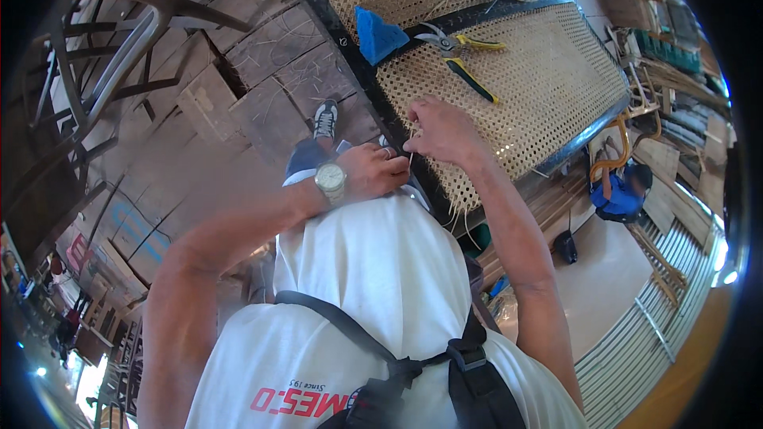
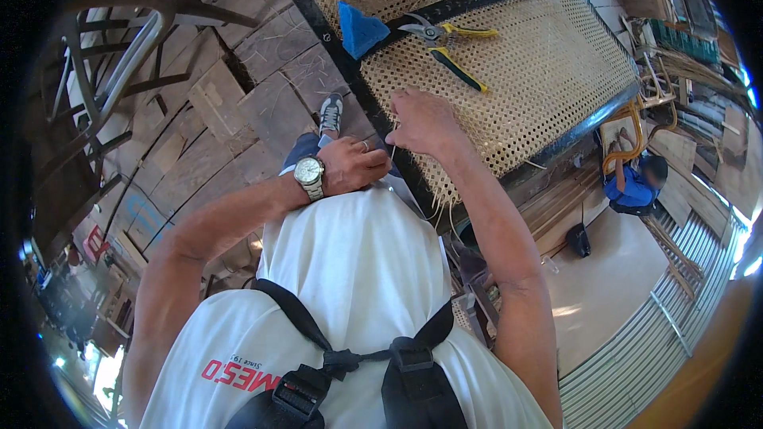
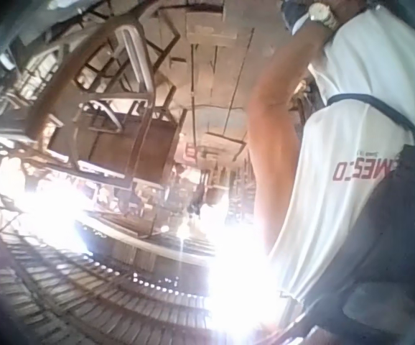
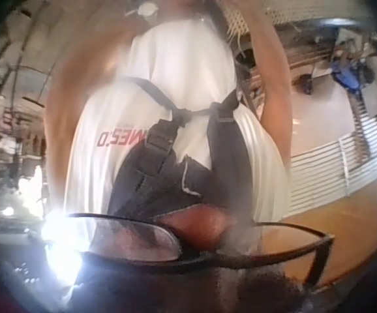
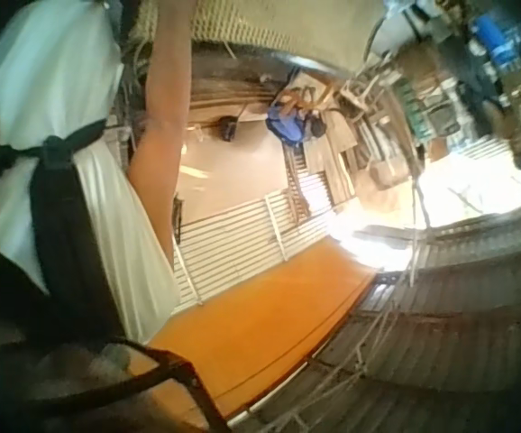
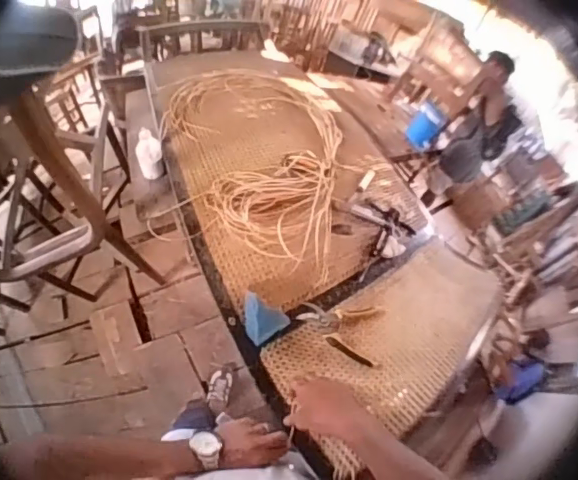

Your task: Weaving cane strips into a chair seat frame to repair it.

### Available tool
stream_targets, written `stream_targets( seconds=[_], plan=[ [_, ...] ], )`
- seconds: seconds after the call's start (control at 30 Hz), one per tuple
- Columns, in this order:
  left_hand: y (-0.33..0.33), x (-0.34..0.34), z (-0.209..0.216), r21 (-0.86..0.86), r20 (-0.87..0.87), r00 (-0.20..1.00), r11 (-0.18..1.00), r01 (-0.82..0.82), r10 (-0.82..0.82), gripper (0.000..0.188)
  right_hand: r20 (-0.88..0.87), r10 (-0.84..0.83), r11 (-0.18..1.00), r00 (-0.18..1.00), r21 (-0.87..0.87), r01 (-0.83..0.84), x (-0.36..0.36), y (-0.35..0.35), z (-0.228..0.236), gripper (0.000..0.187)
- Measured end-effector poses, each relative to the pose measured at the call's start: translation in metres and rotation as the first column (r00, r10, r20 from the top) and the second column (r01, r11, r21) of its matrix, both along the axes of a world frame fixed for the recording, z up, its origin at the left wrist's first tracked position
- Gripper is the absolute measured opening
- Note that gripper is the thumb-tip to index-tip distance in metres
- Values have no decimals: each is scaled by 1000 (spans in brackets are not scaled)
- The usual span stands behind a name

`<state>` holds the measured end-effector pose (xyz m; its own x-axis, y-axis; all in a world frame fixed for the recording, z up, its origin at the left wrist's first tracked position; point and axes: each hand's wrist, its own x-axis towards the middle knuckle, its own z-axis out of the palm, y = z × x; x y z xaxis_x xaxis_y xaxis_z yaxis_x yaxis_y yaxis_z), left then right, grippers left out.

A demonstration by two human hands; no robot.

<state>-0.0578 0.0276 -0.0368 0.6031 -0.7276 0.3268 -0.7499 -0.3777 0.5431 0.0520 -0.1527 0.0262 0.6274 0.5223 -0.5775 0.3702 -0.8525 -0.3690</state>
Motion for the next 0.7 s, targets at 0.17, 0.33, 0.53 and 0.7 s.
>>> stream_targets(
  seconds=[0.17,0.33,0.53,0.7],
  plan=[
    [-1,-9,-8,-58,-161,985,996,-67,57,34,-2,62,994,998,-91,-62,0,9,5,30],
    [-14,-10,-16,-156,-666,656,794,-588,356,16,54,74,996,996,38,-76,-8,1,-1,17],
    [-1,47,-29,272,-816,200,665,-696,543,28,294,173,978,940,61,-199,-24,-8,-14,16],
    [1,53,-41,278,-762,298,705,-652,576,31,424,249,952,871,57,-300,-36,-15,-11,13]
  ],
)
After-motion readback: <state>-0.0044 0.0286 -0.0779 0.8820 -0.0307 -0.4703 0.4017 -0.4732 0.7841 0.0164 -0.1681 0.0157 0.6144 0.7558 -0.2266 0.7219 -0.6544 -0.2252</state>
